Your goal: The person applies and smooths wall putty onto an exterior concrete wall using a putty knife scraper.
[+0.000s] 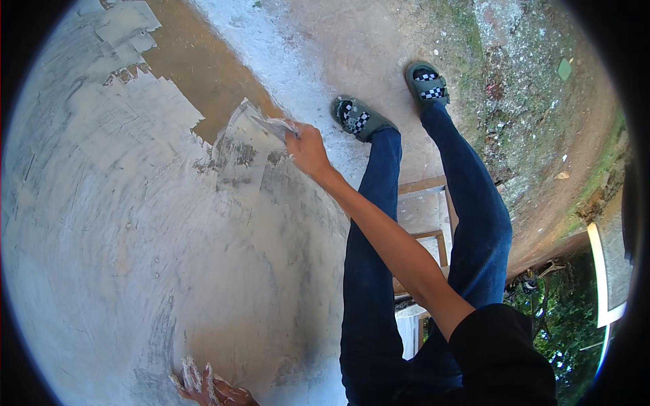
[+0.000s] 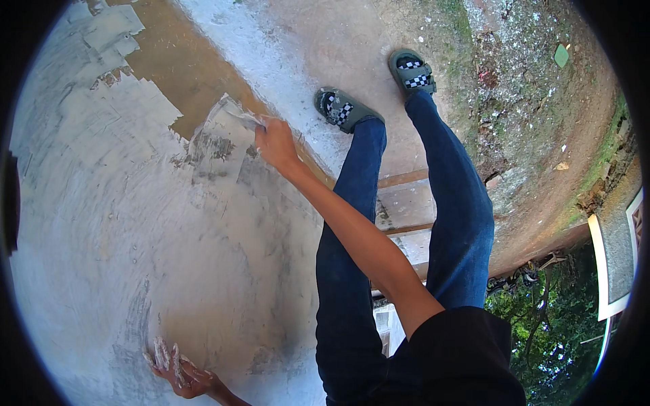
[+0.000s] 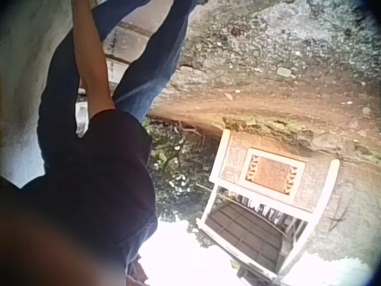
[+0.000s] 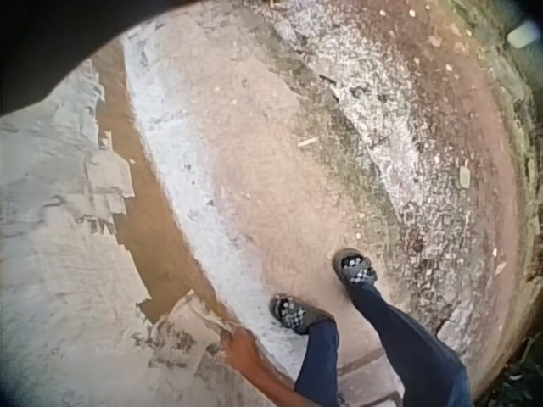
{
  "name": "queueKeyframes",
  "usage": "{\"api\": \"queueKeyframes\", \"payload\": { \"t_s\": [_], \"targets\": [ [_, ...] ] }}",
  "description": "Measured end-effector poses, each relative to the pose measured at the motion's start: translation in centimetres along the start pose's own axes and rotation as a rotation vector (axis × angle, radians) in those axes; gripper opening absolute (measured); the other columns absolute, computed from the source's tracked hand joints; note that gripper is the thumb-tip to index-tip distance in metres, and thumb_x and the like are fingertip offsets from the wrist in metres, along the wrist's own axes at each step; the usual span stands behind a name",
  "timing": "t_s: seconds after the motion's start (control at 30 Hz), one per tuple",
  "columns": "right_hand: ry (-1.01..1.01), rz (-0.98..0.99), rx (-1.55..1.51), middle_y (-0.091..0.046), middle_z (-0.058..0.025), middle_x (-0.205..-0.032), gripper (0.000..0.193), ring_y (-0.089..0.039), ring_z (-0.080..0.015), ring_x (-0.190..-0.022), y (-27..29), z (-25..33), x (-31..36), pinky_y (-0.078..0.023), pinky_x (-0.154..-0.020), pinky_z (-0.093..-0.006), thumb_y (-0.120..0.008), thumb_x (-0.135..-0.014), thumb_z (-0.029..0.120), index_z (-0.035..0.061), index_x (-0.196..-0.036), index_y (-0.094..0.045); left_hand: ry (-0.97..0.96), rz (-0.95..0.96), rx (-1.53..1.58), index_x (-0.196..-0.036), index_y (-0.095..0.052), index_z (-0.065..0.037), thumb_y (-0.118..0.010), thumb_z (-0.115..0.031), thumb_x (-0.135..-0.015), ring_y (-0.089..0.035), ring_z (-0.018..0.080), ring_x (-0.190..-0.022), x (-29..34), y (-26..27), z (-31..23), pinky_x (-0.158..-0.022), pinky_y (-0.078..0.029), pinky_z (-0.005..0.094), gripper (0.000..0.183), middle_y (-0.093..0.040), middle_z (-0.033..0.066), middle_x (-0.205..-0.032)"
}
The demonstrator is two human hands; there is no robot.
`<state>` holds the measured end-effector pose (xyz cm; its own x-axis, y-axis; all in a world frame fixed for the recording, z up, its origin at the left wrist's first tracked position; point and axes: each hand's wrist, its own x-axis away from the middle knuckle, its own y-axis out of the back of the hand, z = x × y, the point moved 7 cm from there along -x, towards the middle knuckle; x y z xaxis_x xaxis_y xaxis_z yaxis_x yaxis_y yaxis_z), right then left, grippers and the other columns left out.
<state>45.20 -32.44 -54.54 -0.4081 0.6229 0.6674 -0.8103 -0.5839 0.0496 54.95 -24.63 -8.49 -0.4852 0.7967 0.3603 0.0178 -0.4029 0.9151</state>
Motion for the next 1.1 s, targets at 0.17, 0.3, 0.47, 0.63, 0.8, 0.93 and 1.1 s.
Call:
{"api": "queueKeyframes", "payload": {
  "t_s": [0.17, 0.3, 0.47, 0.63, 0.8, 0.93, 1.1],
  "targets": [
    [-0.175, 0.077, 0.129, -0.059, -0.0302, -0.077, 0.036, -0.062, -0.0381, -0.074, -4.3, -9.2, -5.8, -0.047, -0.070, -0.0418, -0.046, -0.075, 0.010, -0.0015, -0.104, -0.063, -0.009, -0.002, 0.037, -0.091, -0.065, 0.003, -0.041, -0.016, -0.090, -0.060, 0.0389, -0.100, -0.6, -1.1, -1.0, -0.098, -0.029, 0.0632, 0.031, -0.064, 0.0231, -0.100],
    [-0.010, 0.087, -0.067, -0.057, -0.0338, -0.080, 0.026, -0.058, -0.0461, -0.077, -6.3, 0.2, 1.0, -0.046, -0.074, -0.0471, -0.050, -0.072, 0.006, -0.0070, -0.090, -0.063, -0.029, -0.006, -0.026, -0.091, -0.065, 0.003, -0.041, -0.016, -0.090, -0.060, 0.0388, -0.100, -0.2, -0.4, -0.5, -0.098, -0.029, 0.0637, 0.031, -0.064, 0.0226, -0.100],
    [-0.081, 0.428, -0.179, -0.054, -0.0327, -0.075, 0.027, -0.058, -0.0423, -0.066, -3.6, 9.5, 8.5, -0.046, -0.067, -0.0437, -0.047, -0.077, 0.003, -0.0069, -0.097, -0.061, 0.028, -0.014, -0.048, -0.092, -0.065, 0.002, -0.041, -0.017, -0.090, -0.060, 0.0385, -0.100, 0.1, 0.0, 0.0, -0.098, -0.029, 0.0639, 0.031, -0.064, 0.0222, -0.101],
    [-0.213, 0.127, -0.373, -0.052, -0.0090, -0.059, 0.025, -0.047, -0.0122, -0.055, -1.9, 2.6, 2.5, -0.039, -0.052, -0.0305, -0.046, -0.078, 0.008, -0.0055, -0.092, -0.061, -0.010, 0.015, -0.073, -0.091, -0.065, 0.003, -0.041, -0.018, -0.090, -0.061, 0.0382, -0.099, 0.4, 0.0, 0.5, -0.099, -0.029, 0.0635, 0.032, -0.064, 0.0221, -0.101],
    [-0.315, -0.108, -0.022, -0.059, -0.0320, -0.073, 0.028, -0.061, -0.0444, -0.072, -3.0, -9.5, -2.3, -0.047, -0.071, -0.0446, -0.049, -0.073, 0.008, -0.0096, -0.091, -0.062, -0.029, -0.016, 0.007, -0.091, -0.065, 0.003, -0.041, -0.017, -0.090, -0.061, 0.0383, -0.099, -0.5, -0.4, -0.8, -0.099, -0.028, 0.0637, 0.031, -0.064, 0.0222, -0.101],
    [-0.152, 0.095, 0.050, -0.057, -0.0339, -0.077, 0.028, -0.058, -0.0468, -0.078, -6.0, -5.8, 2.2, -0.046, -0.074, -0.0455, -0.049, -0.072, 0.006, -0.0101, -0.092, -0.062, 0.005, -0.018, -0.030, -0.088, -0.065, 0.003, -0.042, -0.017, -0.090, -0.061, 0.0383, -0.099, 0.1, -0.3, -0.4, -0.099, -0.028, 0.0638, 0.031, -0.065, 0.0221, -0.099],
    [-0.191, 0.424, -0.104, -0.060, -0.0297, -0.075, 0.027, -0.059, -0.0391, -0.069, -4.4, 0.8, 7.8, -0.045, -0.066, -0.0417, -0.047, -0.074, 0.005, -0.0096, -0.092, -0.062, 0.048, -0.085, -0.030, -0.086, -0.067, 0.001, -0.044, -0.020, -0.091, -0.063, 0.0366, -0.094, -1.0, 0.1, -1.0, -0.098, -0.031, 0.0605, 0.032, -0.066, 0.0214, -0.095]
  ]
}}
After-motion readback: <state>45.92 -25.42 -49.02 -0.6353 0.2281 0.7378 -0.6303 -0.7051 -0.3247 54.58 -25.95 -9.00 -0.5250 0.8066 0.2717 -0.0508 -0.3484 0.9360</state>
